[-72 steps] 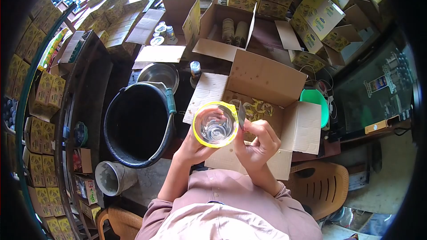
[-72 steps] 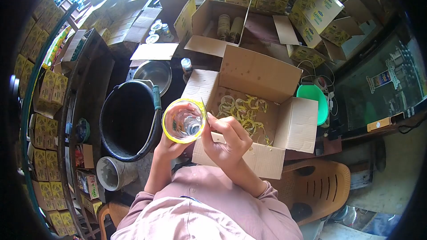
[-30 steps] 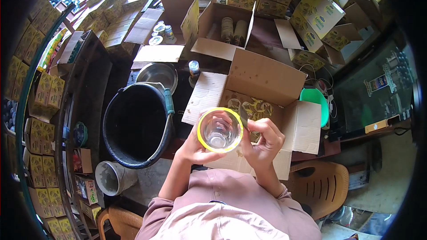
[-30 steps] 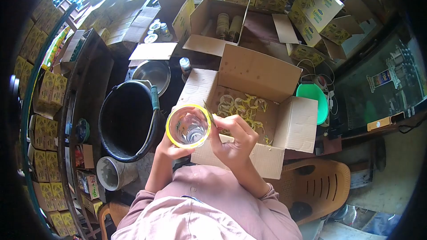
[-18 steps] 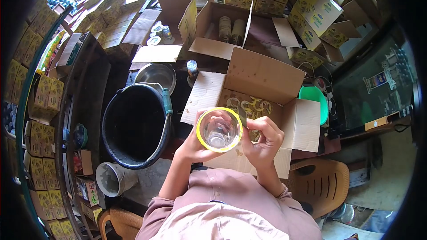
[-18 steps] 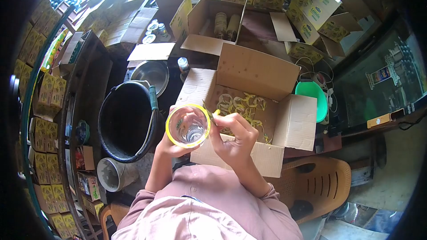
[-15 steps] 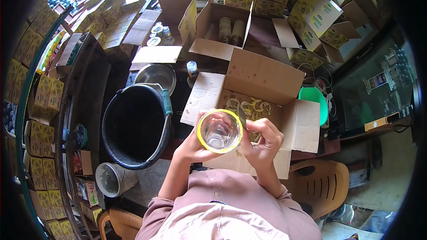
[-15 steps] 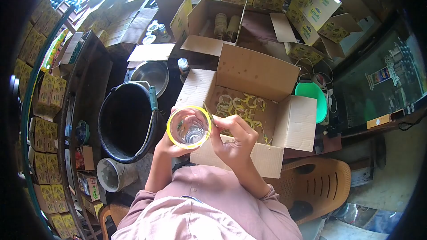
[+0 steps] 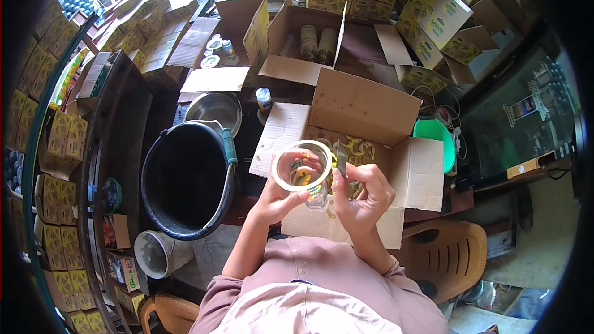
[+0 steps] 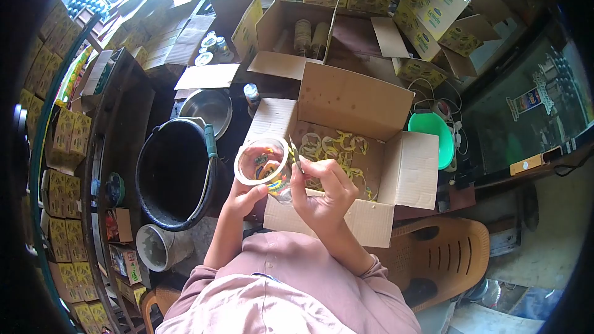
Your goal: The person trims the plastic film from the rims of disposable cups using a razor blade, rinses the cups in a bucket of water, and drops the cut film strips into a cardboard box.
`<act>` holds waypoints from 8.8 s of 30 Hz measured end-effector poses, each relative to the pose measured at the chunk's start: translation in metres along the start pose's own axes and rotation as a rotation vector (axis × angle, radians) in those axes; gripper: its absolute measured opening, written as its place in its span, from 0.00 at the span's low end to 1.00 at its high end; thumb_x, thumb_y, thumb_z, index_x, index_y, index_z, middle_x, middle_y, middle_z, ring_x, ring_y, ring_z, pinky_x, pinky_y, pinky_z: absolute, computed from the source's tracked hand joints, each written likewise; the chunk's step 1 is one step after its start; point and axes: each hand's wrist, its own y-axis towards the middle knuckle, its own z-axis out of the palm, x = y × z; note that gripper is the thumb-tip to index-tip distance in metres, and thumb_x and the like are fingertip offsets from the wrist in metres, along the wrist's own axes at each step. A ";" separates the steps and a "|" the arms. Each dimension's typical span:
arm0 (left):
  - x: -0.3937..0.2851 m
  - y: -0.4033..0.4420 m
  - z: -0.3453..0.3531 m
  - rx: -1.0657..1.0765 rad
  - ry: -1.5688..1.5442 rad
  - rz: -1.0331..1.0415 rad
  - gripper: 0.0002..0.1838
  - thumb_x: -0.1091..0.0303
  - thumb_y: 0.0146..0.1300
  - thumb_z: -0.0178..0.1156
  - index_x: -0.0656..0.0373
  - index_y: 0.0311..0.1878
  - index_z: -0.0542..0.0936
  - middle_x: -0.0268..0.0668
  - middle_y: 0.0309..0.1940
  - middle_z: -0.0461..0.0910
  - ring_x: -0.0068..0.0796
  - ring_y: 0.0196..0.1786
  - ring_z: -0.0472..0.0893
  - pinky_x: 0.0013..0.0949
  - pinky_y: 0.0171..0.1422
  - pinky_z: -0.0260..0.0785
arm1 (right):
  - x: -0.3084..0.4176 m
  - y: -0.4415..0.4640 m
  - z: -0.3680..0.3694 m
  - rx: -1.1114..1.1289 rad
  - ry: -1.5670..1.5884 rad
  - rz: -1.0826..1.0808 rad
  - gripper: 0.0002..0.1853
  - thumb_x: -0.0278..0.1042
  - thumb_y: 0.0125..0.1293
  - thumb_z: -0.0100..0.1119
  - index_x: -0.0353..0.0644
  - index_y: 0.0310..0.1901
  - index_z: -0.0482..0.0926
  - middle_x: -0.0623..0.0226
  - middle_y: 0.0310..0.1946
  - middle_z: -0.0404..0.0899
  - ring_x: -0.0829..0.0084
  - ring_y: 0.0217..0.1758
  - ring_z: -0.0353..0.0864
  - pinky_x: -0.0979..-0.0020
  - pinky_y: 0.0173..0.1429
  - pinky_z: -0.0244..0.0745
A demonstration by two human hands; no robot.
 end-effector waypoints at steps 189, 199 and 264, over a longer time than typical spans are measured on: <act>-0.003 -0.007 0.006 0.069 0.140 -0.044 0.36 0.77 0.44 0.66 0.62 0.58 0.60 0.39 0.52 0.65 0.30 0.56 0.67 0.33 0.62 0.58 | 0.011 -0.021 -0.003 -0.065 -0.094 -0.069 0.10 0.17 0.43 0.64 0.37 0.30 0.79 0.64 0.20 0.75 0.75 0.20 0.76 0.78 0.26 0.70; 0.001 -0.007 0.005 0.112 0.124 -0.044 0.37 0.75 0.44 0.67 0.62 0.58 0.60 0.41 0.52 0.65 0.30 0.58 0.66 0.34 0.62 0.58 | -0.002 -0.016 -0.009 0.017 -0.036 -0.002 0.09 0.16 0.42 0.64 0.34 0.28 0.76 0.64 0.22 0.75 0.78 0.22 0.73 0.82 0.25 0.65; 0.000 0.005 0.010 0.149 0.439 0.031 0.33 0.74 0.39 0.68 0.61 0.52 0.66 0.41 0.49 0.66 0.35 0.52 0.69 0.33 0.57 0.62 | -0.015 -0.003 -0.020 0.114 -0.003 -0.004 0.10 0.13 0.41 0.61 0.36 0.28 0.76 0.64 0.20 0.74 0.73 0.23 0.74 0.77 0.28 0.68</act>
